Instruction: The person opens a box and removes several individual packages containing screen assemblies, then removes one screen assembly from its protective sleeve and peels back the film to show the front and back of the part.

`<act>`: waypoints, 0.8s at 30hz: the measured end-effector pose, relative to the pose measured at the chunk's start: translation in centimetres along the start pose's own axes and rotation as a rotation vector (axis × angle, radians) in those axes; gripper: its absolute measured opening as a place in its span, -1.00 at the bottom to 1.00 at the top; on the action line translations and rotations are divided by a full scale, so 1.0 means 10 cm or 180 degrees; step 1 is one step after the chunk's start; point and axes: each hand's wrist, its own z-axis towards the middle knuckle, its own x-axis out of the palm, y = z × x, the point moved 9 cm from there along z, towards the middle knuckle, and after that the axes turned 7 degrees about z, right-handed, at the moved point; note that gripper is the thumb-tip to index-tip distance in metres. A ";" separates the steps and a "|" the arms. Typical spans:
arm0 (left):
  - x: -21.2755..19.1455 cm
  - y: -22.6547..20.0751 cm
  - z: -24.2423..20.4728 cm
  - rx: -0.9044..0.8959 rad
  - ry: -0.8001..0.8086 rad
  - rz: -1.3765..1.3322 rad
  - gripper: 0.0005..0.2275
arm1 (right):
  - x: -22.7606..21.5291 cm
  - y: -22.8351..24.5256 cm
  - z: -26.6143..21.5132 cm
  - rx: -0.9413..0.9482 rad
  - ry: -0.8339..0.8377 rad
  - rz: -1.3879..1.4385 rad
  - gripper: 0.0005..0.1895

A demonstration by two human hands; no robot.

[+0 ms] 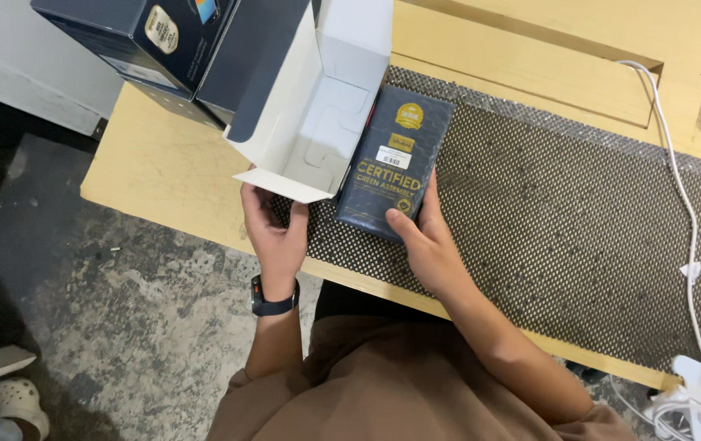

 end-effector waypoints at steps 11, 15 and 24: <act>0.00 -0.18 0.04 0.0031 -0.0135 0.0059 -0.38 | -0.47 0.11 -0.16 0.0206 0.0034 -0.0725 -0.41; -0.20 -0.31 -0.02 0.0784 -0.0856 0.0198 -0.40 | -1.11 0.13 -0.58 0.0540 -0.0948 0.0582 -0.48; 0.75 -1.85 -0.49 0.2067 0.1320 -0.0125 -0.86 | -2.26 1.02 -0.93 -0.0255 0.0166 -0.0510 -0.59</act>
